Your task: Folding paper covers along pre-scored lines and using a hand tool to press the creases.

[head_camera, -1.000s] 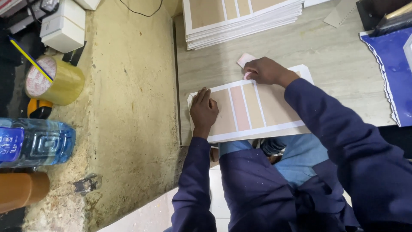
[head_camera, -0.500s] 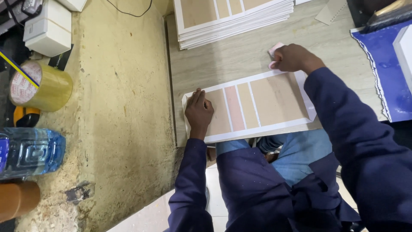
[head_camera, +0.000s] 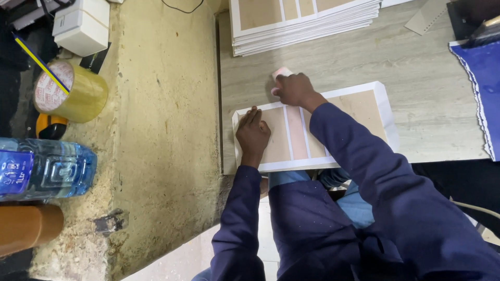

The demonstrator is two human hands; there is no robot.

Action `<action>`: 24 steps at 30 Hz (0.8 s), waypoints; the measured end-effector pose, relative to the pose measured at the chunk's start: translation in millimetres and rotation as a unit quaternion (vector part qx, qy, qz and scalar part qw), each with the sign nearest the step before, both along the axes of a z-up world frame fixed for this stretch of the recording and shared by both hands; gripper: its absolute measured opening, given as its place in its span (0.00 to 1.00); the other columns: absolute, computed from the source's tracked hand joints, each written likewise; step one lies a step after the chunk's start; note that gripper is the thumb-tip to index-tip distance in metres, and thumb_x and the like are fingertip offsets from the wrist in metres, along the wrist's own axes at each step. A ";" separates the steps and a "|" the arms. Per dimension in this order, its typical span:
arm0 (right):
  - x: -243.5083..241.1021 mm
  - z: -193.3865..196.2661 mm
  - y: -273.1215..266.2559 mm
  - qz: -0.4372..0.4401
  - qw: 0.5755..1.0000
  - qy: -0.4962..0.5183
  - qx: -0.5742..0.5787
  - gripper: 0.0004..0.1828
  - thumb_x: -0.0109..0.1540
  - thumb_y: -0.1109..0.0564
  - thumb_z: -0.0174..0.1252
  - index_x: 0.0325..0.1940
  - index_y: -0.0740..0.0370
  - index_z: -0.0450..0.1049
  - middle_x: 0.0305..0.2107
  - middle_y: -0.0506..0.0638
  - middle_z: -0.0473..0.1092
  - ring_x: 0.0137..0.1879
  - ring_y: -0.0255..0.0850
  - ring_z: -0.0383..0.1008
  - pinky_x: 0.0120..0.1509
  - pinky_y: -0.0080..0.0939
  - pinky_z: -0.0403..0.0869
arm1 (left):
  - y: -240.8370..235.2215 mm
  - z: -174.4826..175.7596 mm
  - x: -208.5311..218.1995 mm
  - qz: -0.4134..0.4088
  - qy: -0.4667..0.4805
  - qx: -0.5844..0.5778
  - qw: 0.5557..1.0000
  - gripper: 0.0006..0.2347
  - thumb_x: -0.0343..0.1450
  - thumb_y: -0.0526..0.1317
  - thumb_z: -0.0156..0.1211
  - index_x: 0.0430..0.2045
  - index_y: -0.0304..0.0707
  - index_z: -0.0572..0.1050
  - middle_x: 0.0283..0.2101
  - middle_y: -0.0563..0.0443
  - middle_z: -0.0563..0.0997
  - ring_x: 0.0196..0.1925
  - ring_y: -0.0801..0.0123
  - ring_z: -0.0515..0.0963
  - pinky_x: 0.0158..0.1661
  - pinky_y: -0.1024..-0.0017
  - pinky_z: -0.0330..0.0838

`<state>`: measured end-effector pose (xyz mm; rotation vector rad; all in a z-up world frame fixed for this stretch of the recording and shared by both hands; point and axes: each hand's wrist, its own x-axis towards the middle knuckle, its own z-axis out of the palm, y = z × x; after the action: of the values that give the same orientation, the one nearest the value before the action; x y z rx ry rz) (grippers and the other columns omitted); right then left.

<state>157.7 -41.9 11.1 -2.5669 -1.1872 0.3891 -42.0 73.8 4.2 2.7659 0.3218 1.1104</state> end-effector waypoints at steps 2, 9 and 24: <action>2.3 -0.6 5.6 -0.003 1.000 -0.004 -0.013 0.23 0.66 0.35 0.63 0.54 0.53 0.78 0.34 0.63 0.81 0.48 0.66 0.84 0.51 0.65 0.79 | -0.2 1.3 2.4 0.010 -0.001 -0.001 1.000 0.13 0.63 0.31 0.63 0.38 0.42 0.89 0.46 0.46 0.90 0.48 0.54 0.90 0.52 0.60 0.84; 15.2 -3.7 43.7 0.044 0.999 0.003 0.022 0.22 0.67 0.37 0.63 0.46 0.58 0.77 0.32 0.63 0.79 0.45 0.68 0.83 0.49 0.65 0.79 | -5.4 29.3 -2.6 -0.014 -0.028 -0.002 1.000 0.10 0.63 0.30 0.62 0.32 0.40 0.88 0.39 0.44 0.90 0.42 0.54 0.91 0.46 0.65 0.85; -37.3 24.2 32.2 0.033 0.997 0.065 0.026 0.18 0.65 0.39 0.65 0.46 0.54 0.81 0.37 0.62 0.80 0.50 0.67 0.82 0.54 0.65 0.78 | -3.7 10.0 -11.9 -0.188 0.036 -0.004 0.982 0.05 0.65 0.31 0.63 0.27 0.44 0.83 0.27 0.50 0.82 0.30 0.58 0.85 0.34 0.63 0.82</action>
<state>120.4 -9.7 35.3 -2.4227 -1.2215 0.5229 -53.8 70.1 14.2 2.7052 -0.1836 0.9125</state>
